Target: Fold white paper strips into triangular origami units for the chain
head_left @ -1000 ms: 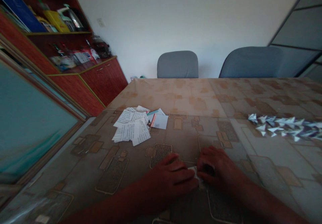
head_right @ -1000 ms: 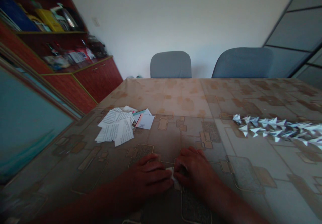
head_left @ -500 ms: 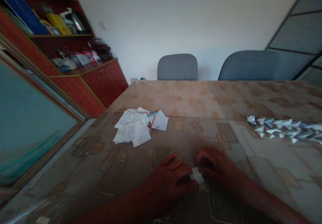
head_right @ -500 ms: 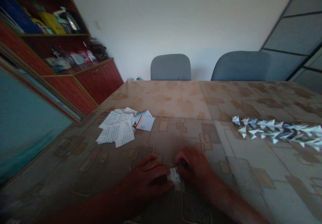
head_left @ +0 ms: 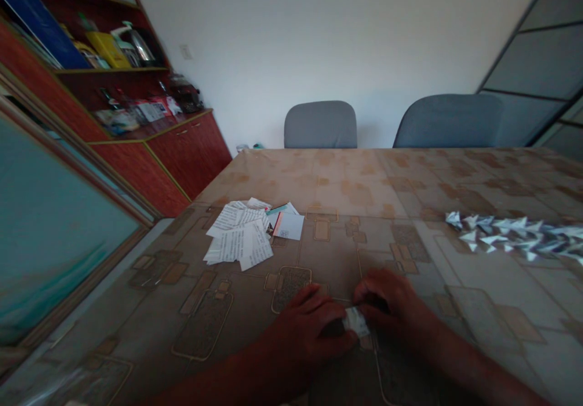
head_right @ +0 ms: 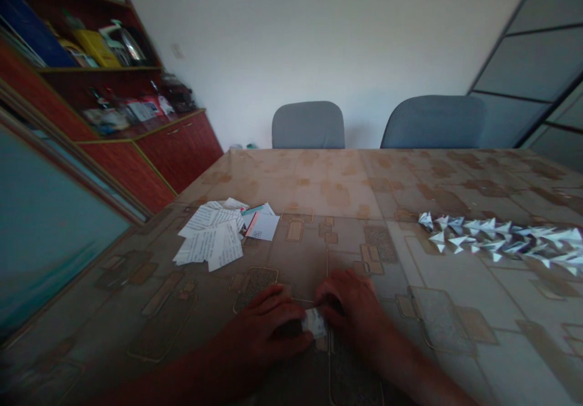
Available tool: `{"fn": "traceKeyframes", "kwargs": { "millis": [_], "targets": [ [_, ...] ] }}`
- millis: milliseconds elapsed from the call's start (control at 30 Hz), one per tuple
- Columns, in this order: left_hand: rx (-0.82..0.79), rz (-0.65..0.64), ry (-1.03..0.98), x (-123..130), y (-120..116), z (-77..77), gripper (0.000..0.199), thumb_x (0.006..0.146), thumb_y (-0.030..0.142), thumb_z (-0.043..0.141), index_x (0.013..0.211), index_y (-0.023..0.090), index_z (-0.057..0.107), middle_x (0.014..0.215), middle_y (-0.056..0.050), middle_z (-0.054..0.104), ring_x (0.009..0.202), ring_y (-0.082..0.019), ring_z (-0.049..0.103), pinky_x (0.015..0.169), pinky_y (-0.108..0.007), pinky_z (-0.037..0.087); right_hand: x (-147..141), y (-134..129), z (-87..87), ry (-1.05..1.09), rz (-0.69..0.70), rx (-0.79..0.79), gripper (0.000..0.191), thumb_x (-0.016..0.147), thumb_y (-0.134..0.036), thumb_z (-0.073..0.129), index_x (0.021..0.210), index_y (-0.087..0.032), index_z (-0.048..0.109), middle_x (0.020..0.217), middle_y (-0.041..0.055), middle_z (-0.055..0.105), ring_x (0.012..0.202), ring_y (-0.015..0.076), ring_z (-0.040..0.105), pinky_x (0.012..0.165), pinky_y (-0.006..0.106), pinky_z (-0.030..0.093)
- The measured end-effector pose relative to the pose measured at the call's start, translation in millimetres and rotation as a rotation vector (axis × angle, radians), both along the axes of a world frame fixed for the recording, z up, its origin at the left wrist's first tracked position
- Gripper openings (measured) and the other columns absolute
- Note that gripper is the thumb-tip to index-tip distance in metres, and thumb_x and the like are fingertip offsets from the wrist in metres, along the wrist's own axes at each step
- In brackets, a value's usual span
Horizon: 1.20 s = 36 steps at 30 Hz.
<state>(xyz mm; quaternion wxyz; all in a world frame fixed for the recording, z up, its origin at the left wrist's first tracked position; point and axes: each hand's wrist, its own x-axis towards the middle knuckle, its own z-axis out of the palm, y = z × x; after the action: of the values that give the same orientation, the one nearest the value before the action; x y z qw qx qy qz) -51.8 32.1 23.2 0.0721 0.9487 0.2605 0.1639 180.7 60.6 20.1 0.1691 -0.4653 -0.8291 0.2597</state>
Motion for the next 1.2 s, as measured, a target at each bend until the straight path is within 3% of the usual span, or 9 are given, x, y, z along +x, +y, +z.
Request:
{"fn": "traceKeyframes", "kwargs": {
  "millis": [100,200,333,467,567,667,767,1033,1200],
  "targets": [
    [0.044,0.020,-0.021,2,0,-2.2,0.023,0.092,0.019,0.056,0.113,0.027,0.059,0.111,-0.004,0.061,0.099,-0.018,0.055,0.106,-0.048,0.033,-4,-4,1.8,-0.036,-0.036,0.044,0.008,0.079,-0.014,0.066,0.081,-0.021,0.064,0.080,0.0012,0.061,0.079,0.0189,0.054,0.073,0.032,0.036],
    [0.079,0.008,-0.011,2,0,-3.8,0.022,0.093,0.020,0.055,0.113,0.028,0.059,0.104,-0.003,0.062,0.095,-0.016,0.056,0.107,-0.047,0.033,-10,-9,2.3,-0.074,-0.099,0.073,0.017,0.070,-0.007,0.070,0.079,-0.020,0.064,0.081,0.0013,0.062,0.082,0.0203,0.055,0.076,0.034,0.036],
    [0.037,0.006,-0.056,-1,-1,-4.8,0.024,0.094,0.018,0.052,0.115,0.028,0.058,0.108,-0.003,0.063,0.098,-0.016,0.057,0.109,-0.047,0.030,-10,-7,1.7,-0.005,-0.073,0.048,0.016,0.071,-0.005,0.069,0.074,-0.020,0.062,0.076,0.0004,0.062,0.078,0.0186,0.055,0.072,0.031,0.037],
    [-0.201,0.051,-0.237,-4,2,-3.5,0.034,0.094,0.015,0.045,0.125,0.025,0.053,0.115,-0.007,0.062,0.101,-0.018,0.058,0.098,-0.037,0.043,-5,-2,6.0,0.121,-0.037,-0.045,0.013,0.076,-0.008,0.063,0.070,-0.019,0.060,0.070,-0.0005,0.061,0.069,0.0155,0.055,0.065,0.027,0.040],
    [-0.498,0.264,-0.465,1,6,-0.7,0.045,0.085,0.024,0.057,0.129,0.020,0.051,0.108,-0.009,0.064,0.095,-0.020,0.060,0.082,-0.031,0.049,-5,0,11.7,0.288,-0.060,-0.177,0.012,0.080,-0.013,0.057,0.070,-0.019,0.057,0.067,-0.0009,0.061,0.063,0.0135,0.055,0.058,0.023,0.041],
    [-0.760,0.447,-0.539,13,12,5.0,0.035,0.069,0.025,0.071,0.102,0.015,0.066,0.086,-0.004,0.066,0.076,-0.018,0.060,0.066,-0.026,0.046,-8,0,16.2,0.423,-0.113,-0.237,0.013,0.082,-0.024,0.057,0.070,-0.020,0.055,0.064,-0.0011,0.058,0.061,0.0135,0.054,0.055,0.023,0.042],
    [-0.960,0.448,-0.583,25,17,11.3,0.014,0.073,0.024,0.067,0.083,0.014,0.069,0.075,-0.001,0.066,0.068,-0.014,0.057,0.063,-0.023,0.041,-8,-1,19.2,0.495,-0.131,-0.249,0.017,0.083,-0.032,0.058,0.070,-0.021,0.054,0.064,-0.0008,0.057,0.061,0.0147,0.054,0.055,0.024,0.043],
    [-1.093,0.458,-0.702,30,23,11.7,0.017,0.072,0.028,0.064,0.065,0.013,0.062,0.059,0.003,0.053,0.058,-0.011,0.046,0.055,-0.021,0.031,-6,1,19.1,0.556,-0.145,-0.193,0.019,0.087,-0.037,0.055,0.078,-0.021,0.056,0.072,-0.0003,0.058,0.069,0.0154,0.057,0.063,0.025,0.046],
    [-1.098,0.464,-0.706,28,19,9.2,0.021,0.073,0.031,0.064,0.063,0.014,0.058,0.057,0.003,0.051,0.057,-0.011,0.044,0.055,-0.022,0.030,-14,-8,18.8,0.388,-0.144,-0.095,0.006,0.080,-0.025,0.061,0.077,-0.019,0.060,0.074,0.0015,0.062,0.069,0.0163,0.058,0.062,0.025,0.044]
  ]
}}
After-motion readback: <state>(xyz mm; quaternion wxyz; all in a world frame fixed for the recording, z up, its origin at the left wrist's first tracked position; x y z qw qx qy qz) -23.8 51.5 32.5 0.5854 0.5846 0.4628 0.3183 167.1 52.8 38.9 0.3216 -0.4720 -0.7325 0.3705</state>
